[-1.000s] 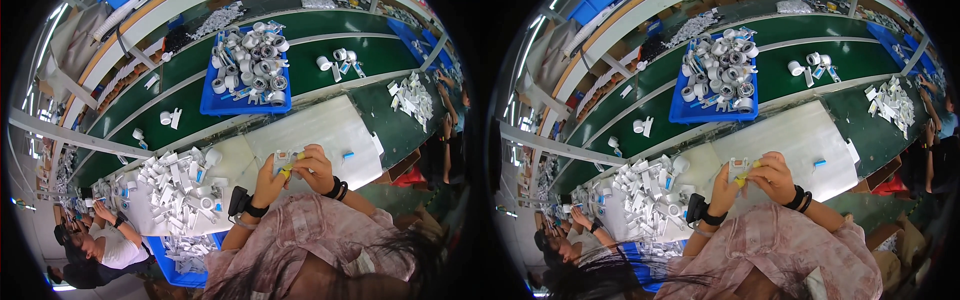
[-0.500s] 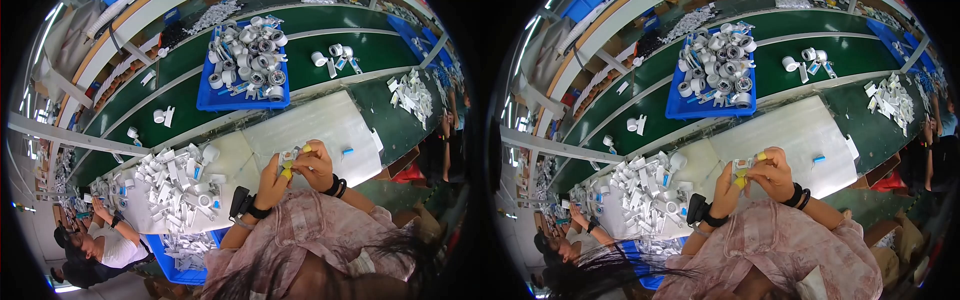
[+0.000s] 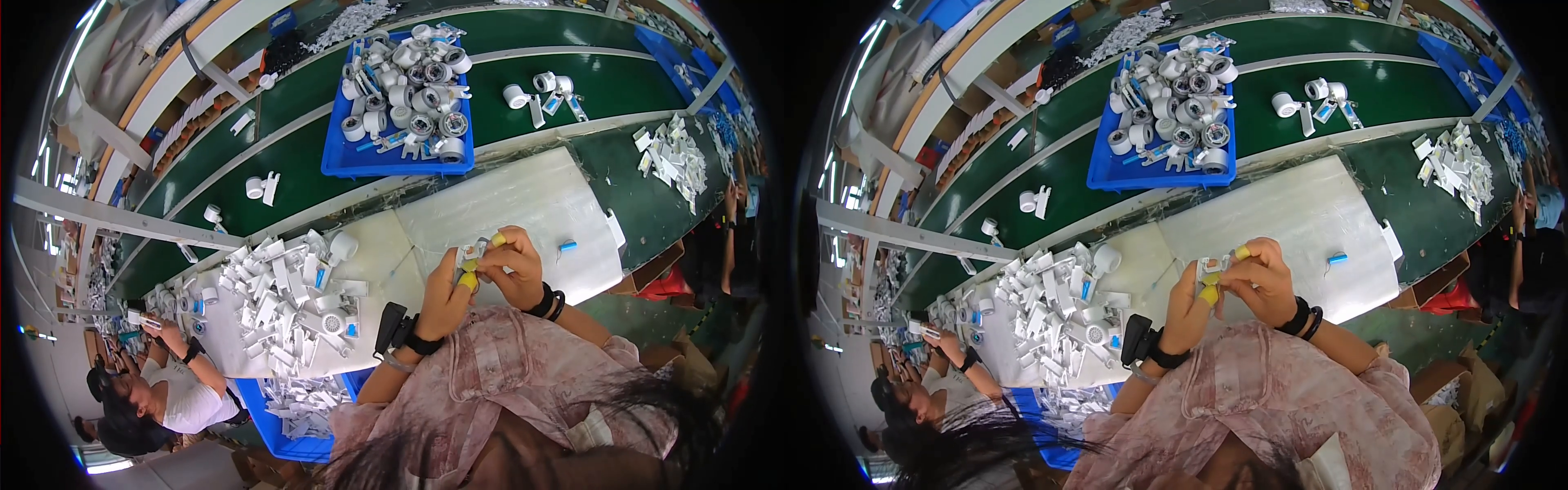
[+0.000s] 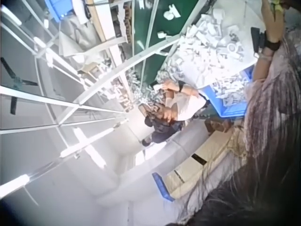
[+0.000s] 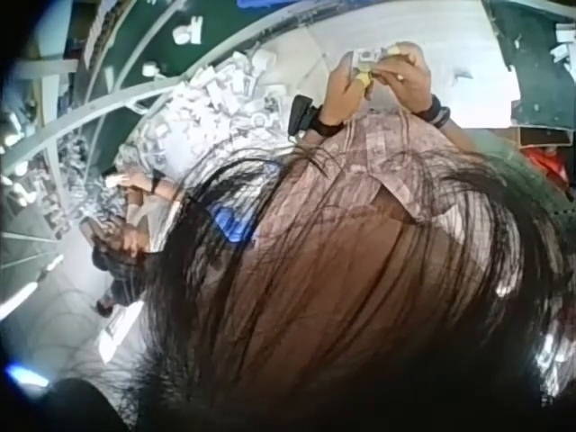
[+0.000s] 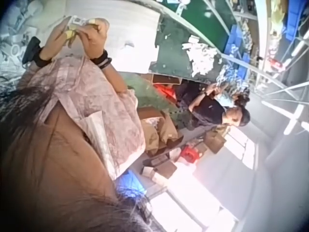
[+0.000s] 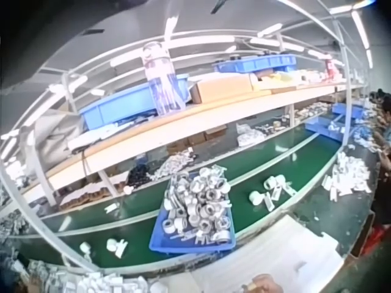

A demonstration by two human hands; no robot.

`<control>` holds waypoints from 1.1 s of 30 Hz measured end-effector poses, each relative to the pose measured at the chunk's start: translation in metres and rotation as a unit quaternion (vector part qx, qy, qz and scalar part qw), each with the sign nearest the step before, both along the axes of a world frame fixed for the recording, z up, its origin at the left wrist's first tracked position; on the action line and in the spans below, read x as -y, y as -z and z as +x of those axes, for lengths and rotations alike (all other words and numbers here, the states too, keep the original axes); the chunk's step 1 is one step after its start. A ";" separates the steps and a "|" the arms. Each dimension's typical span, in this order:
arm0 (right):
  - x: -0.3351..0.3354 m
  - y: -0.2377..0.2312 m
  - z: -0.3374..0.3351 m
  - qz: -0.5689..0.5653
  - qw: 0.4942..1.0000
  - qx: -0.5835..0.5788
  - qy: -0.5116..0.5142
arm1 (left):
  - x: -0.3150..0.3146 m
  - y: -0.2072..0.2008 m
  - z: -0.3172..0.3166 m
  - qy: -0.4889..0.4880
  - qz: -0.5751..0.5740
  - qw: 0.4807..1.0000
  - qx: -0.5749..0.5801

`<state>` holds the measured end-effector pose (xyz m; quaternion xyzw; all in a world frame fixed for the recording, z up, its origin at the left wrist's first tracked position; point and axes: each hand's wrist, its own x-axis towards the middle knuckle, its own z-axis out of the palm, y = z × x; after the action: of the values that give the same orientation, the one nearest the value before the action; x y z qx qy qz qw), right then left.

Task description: The person assembles handheld fans by hand, picking up a motor and a battery, connecting the wires, and fitting them into a plastic housing. They then pick up a fan head and a back cover, snapping them onto the housing one at a time.

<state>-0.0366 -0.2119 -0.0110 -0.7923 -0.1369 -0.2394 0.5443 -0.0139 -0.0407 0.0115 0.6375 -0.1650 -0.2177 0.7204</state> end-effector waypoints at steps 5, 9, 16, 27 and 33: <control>-0.004 -0.003 0.000 0.054 0.998 -0.031 0.000 | -0.003 0.009 0.002 0.004 -0.025 0.998 0.063; -0.004 -0.004 0.000 0.056 0.998 -0.038 -0.006 | -0.002 0.009 0.000 0.003 -0.020 0.997 0.077; -0.004 -0.003 0.002 0.046 0.999 -0.019 -0.015 | 0.000 0.008 -0.004 -0.027 -0.007 0.998 0.050; -0.010 0.003 0.007 -0.017 0.999 0.028 -0.018 | -0.006 0.008 -0.003 -0.088 0.073 0.989 0.096; -0.010 -0.012 0.014 -0.119 0.991 0.059 -0.030 | -0.007 0.011 0.003 -0.094 0.062 0.992 0.053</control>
<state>-0.0223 -0.2023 0.0009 -0.8314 -0.2199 -0.2511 0.4442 -0.0108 -0.0340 0.0003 0.7047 -0.1286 -0.1248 0.6865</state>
